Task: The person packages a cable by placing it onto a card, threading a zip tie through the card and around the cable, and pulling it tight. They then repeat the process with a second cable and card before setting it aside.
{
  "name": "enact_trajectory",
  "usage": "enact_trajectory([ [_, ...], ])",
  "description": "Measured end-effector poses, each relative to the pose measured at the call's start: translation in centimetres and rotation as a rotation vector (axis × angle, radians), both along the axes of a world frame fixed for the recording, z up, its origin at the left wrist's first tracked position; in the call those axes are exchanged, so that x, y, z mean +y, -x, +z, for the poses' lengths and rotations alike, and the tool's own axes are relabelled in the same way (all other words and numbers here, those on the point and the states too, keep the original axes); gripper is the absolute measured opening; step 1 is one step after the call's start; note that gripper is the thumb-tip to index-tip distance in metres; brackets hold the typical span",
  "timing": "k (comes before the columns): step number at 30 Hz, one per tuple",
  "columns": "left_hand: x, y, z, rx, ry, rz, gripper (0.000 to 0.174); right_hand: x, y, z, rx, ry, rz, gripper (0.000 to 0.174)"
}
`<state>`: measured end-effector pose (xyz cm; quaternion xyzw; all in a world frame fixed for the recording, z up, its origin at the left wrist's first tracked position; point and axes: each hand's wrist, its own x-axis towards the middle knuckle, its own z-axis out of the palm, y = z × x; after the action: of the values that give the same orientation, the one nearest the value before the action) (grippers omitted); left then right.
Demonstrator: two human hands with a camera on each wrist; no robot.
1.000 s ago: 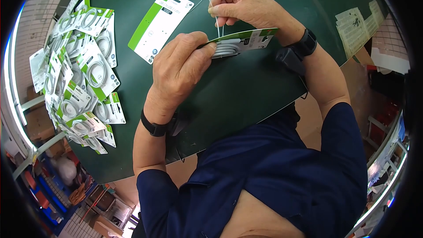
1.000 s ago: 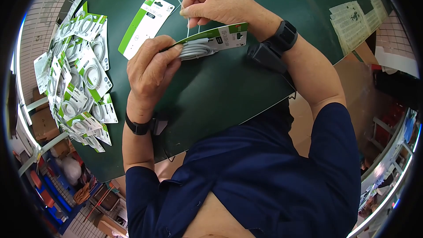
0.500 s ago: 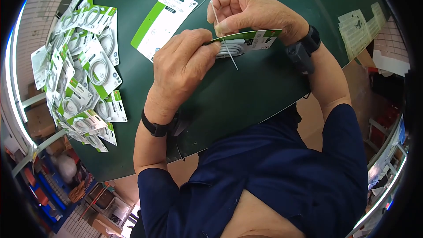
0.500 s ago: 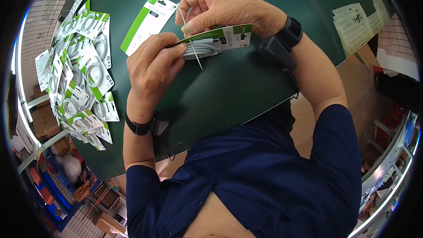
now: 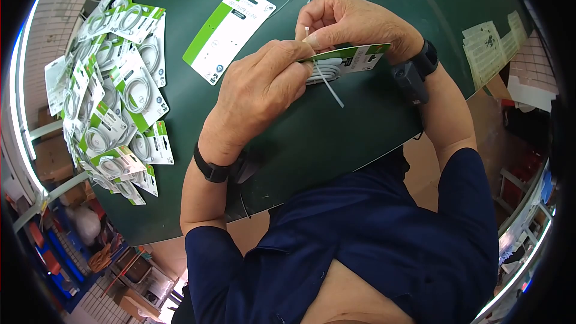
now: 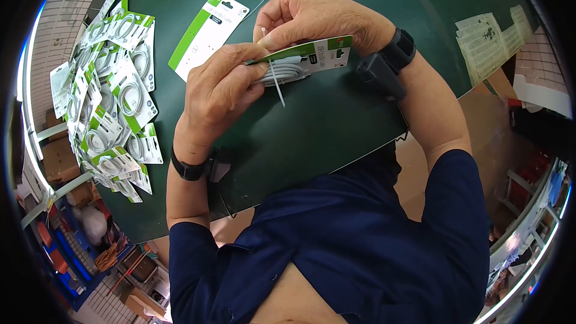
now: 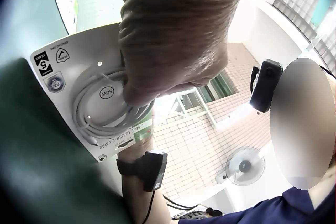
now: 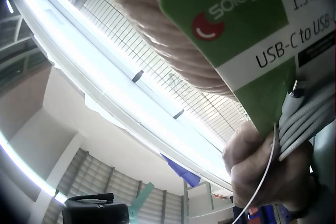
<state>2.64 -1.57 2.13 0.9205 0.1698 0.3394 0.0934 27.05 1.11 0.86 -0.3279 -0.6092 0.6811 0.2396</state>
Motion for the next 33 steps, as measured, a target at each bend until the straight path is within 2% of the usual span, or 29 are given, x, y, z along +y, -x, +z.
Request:
enact_trajectory([
  [5,0.0,-0.1,-0.6,-0.1,0.054,0.018,0.021,0.0,0.2,-0.3,0.008,0.008,-0.021,0.021],
  [10,0.1,0.1,-0.7,-0.149,0.24,0.071,0.023,0.1,0.2,0.6,-0.055,0.034,-0.091,0.019],
  [13,0.2,0.4,-1.0,-0.211,0.363,0.115,0.022,0.7,-0.8,0.9,-0.076,-0.092,-0.393,0.018],
  [14,0.4,0.5,-1.2,-0.239,0.423,0.133,0.021,0.8,-1.2,1.1,-0.093,-0.094,-0.377,0.018],
  [17,0.6,0.6,-1.9,-0.317,0.546,0.18,0.018,0.9,-2.2,1.9,-0.065,-0.432,-0.441,0.017],
  [18,0.5,0.7,-2.1,-0.326,0.632,0.192,0.017,0.6,-1.8,2.3,-0.076,-0.432,-0.424,0.017],
  [20,0.4,0.7,-2.4,-0.334,0.808,0.21,0.016,-0.7,0.3,3.3,-0.245,-0.744,-0.321,0.017],
  [21,0.4,0.7,-2.5,-0.338,0.813,0.213,0.016,-1.1,1.1,3.4,-0.325,-0.897,-0.273,0.017],
  [25,0.4,0.9,-2.7,-0.265,0.823,0.249,0.015,-1.6,2.8,2.3,-0.399,-1.047,-0.209,0.015],
  [33,0.5,1.0,-3.1,-0.287,0.827,0.271,0.017,-1.7,3.3,1.8,-0.43,-0.949,-0.305,0.011],
])
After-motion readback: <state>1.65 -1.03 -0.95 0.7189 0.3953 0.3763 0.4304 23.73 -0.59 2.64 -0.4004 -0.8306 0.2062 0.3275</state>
